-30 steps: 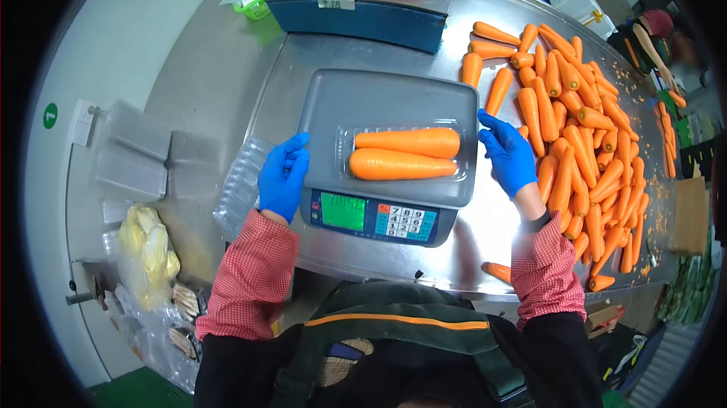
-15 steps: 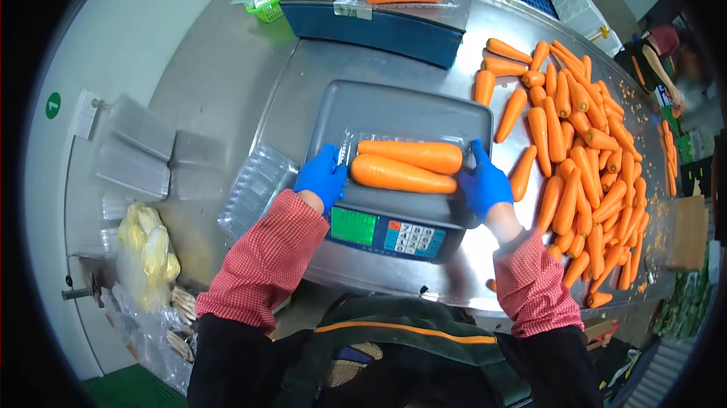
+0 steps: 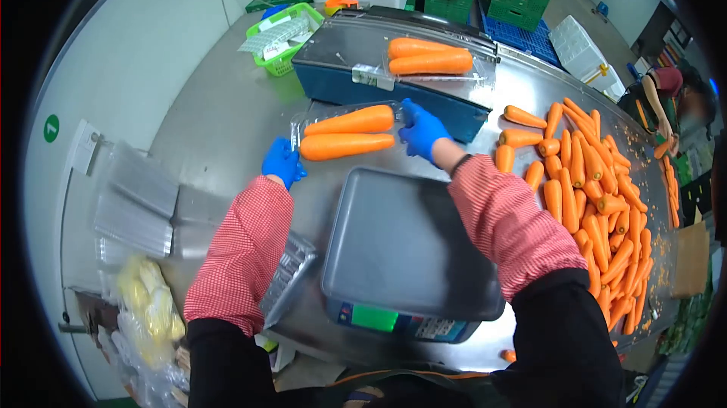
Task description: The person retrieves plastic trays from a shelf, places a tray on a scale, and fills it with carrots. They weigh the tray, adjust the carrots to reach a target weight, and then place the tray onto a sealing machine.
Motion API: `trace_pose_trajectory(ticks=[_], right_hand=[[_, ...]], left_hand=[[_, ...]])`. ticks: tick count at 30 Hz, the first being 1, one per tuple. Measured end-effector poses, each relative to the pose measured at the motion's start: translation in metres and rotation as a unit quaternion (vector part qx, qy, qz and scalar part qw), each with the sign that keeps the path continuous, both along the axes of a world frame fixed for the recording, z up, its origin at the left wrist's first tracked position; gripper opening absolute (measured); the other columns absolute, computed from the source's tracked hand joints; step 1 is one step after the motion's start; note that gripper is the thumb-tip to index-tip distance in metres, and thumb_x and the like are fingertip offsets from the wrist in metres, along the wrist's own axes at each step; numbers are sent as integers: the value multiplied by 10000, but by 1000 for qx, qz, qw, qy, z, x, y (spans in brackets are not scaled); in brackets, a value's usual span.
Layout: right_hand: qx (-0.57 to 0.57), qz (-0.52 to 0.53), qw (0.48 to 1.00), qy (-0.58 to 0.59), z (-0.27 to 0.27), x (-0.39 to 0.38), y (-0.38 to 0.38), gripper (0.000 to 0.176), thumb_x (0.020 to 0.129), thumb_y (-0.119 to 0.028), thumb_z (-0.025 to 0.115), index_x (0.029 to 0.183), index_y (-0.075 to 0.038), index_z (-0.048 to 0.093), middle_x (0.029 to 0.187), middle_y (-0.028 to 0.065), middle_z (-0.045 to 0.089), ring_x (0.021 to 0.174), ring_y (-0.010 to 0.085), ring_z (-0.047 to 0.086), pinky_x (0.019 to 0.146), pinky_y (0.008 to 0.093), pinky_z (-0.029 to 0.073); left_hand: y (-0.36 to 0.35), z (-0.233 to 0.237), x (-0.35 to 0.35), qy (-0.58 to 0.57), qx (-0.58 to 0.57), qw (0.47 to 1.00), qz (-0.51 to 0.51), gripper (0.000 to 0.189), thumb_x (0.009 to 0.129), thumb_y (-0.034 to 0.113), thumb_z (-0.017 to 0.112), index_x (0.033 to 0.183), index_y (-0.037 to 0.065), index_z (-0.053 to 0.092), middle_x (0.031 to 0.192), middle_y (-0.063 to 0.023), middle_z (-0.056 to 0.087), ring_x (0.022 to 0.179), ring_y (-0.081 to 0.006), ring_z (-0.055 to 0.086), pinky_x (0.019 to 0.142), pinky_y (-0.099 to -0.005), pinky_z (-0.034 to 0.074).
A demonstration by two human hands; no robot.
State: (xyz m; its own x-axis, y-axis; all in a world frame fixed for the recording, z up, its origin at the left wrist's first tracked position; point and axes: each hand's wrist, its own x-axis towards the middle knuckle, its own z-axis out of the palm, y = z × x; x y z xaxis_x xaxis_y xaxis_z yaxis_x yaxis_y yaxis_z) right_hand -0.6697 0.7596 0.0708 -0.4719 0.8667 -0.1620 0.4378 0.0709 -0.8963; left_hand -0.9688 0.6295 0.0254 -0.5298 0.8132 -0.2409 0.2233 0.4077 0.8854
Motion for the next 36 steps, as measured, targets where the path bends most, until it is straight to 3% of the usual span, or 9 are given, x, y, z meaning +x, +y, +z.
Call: trace_pose_trajectory(ticks=[5,8,11,14,16,24,28,30,36], right_hand=[[138,89,967,-194,-104,-48,62,598,830,-68,588,1395,-49,396,1091,226,646,874,353,681,712,429,565],[11,183,920,-347,-53,-41,45,510,845,-144,592,1323,-20,463,1131,234,630,986,389,645,810,467,542],[211,106,939,-251,-45,-24,22,565,861,-304,614,1336,-36,467,1007,211,661,923,378,643,801,435,525],[284,7,945,-164,31,47,-29,561,889,-391,581,1345,-84,470,950,164,672,874,338,654,755,427,521],[227,-72,954,-185,34,110,-32,609,906,-417,519,1374,-41,413,1113,236,629,974,383,626,840,458,496],[41,-163,922,-350,-90,224,-29,1060,778,-518,631,1465,70,79,1051,255,650,933,375,656,811,428,519],[-47,-289,955,-46,-136,237,-20,743,785,-448,646,1295,57,455,1036,217,657,854,356,671,751,412,529],[-249,-310,878,265,-98,254,-50,406,881,-331,610,1131,-14,566,915,99,623,807,212,667,542,308,490],[-199,-270,895,293,-40,294,-139,440,898,-317,591,1219,-26,520,1027,84,627,842,201,662,519,232,441]], left_hand=[[36,-109,-43,-106,-50,992,38,160,951,110,475,1110,107,453,767,-121,570,550,-213,606,439,-340,502],[56,-167,-61,-195,-123,972,52,234,941,124,493,1170,125,443,839,-133,585,562,-236,591,478,-391,509],[30,-94,-19,-35,-173,984,29,381,923,154,557,1290,140,455,888,-103,597,641,-220,593,515,-377,498],[-40,-76,-18,222,3,971,-89,397,914,155,601,1302,126,523,926,-57,606,793,-151,578,687,-307,497],[-105,-4,30,233,34,968,-86,346,895,138,639,1228,55,586,1028,-57,609,906,-126,550,819,-299,466],[-293,11,86,465,-66,860,-199,331,842,149,650,1131,7,574,974,-170,561,897,-351,549,807,-440,437],[-301,0,54,395,-70,896,-191,147,866,139,614,948,24,655,865,-159,599,799,-345,580,735,-421,458],[-300,-6,47,360,-35,914,-184,134,873,144,609,915,27,660,826,-155,600,773,-338,586,714,-419,460],[-304,-24,40,402,13,897,-183,109,888,115,604,889,11,636,808,-143,606,725,-284,590,678,-378,462]])
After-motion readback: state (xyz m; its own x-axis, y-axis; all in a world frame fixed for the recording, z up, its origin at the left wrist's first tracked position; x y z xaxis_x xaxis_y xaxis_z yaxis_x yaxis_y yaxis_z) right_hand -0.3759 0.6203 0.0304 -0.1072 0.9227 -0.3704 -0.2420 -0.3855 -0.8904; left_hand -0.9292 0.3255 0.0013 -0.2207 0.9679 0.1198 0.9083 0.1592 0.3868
